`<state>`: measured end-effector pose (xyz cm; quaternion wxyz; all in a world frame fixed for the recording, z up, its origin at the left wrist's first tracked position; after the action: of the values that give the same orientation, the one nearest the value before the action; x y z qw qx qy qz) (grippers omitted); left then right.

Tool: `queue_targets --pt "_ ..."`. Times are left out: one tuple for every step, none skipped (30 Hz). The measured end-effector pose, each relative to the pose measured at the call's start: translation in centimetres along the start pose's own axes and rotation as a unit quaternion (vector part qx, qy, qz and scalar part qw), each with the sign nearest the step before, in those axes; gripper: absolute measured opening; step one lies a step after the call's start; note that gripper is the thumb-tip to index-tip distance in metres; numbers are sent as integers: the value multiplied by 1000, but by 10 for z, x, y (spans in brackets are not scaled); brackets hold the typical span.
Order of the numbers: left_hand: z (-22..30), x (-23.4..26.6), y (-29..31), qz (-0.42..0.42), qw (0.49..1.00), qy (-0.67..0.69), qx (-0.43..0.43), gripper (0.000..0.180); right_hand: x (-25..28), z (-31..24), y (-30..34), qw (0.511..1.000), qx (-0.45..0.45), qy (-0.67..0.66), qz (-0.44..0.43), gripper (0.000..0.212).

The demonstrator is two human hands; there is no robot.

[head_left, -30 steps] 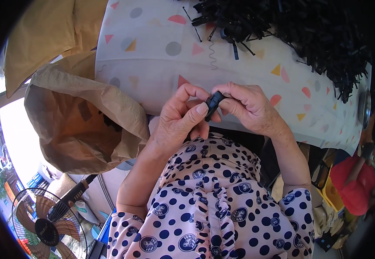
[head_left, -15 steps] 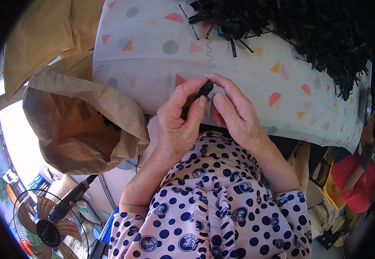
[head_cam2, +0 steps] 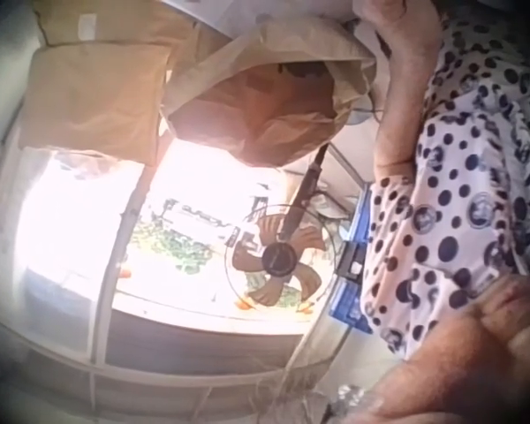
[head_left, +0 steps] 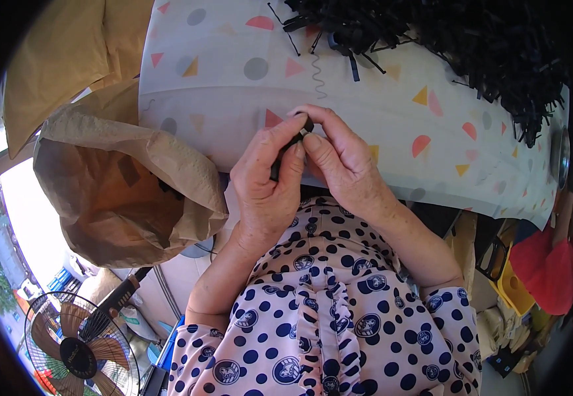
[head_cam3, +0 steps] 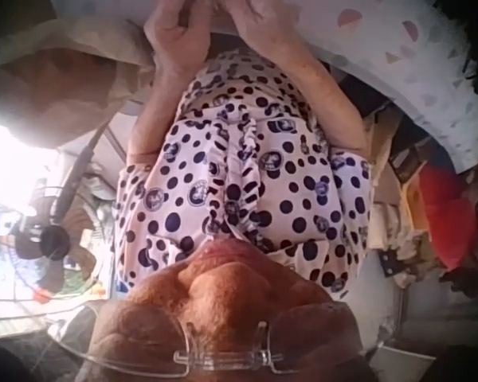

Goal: Manually sorting and placing small electronic components into a paper bag.

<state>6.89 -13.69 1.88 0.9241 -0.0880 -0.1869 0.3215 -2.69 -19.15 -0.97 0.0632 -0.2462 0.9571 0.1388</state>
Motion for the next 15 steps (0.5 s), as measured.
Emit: queue_targets --pt "3 1 -2 -2 1000 0 0 27 -3 -1 0 999 -21 -28 -9 37" --pt "3 1 -5 2 998 46 38 28 -1 -5 0 999 -21 -28 -10 37" --pt "2 0 -6 5 993 92 75 28 1 -7 0 1000 -21 -9 -15 38" --pt "2 -1 -7 6 993 91 75 28 2 -8 1 1000 -22 10 -20 38" --pt "3 -4 -9 -4 996 69 53 28 4 -7 1 1000 -20 9 -20 38" --pt "4 -6 -10 -15 998 46 30 28 7 -4 0 1000 -9 18 -13 39" --pt "4 -7 -10 -16 998 45 29 28 9 -4 0 1000 2 27 -6 39" --pt "3 -7 -9 -19 998 47 38 28 9 -4 1 1000 1 25 -3 39" --pt "2 -8 -7 -23 997 50 46 28 9 -6 1 1000 3 27 -4 39" --pt "1 -9 -7 -26 997 49 47 28 9 -7 2 1000 4 28 -5 39" --pt "3 -9 -8 -21 999 29 19 29 10 -5 1 1000 4 27 -4 39" --pt "6 -9 -9 -16 1000 9 -8 29 11 -5 0 999 22 43 0 38" --pt "7 -10 -10 -18 1000 9 -8 29 12 -6 0 997 39 59 4 37" --pt "16 -9 -11 -9 998 -19 -54 30 13 -7 -1 998 39 58 6 37" --pt "23 -9 -11 1 994 -47 -99 30 13 -9 -2 996 41 73 6 35"
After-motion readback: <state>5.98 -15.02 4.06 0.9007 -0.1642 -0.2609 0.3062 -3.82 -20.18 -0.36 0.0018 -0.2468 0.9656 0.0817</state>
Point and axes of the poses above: each hand's wrist, its own y-axis away from the middle knuckle, its own x-axis out of the back of the hand, z = x × y, the point moved 8 cm from there along -y, towards the middle knuckle, and after that the axes turned 11 degrees about z, right-handed, at the moved point
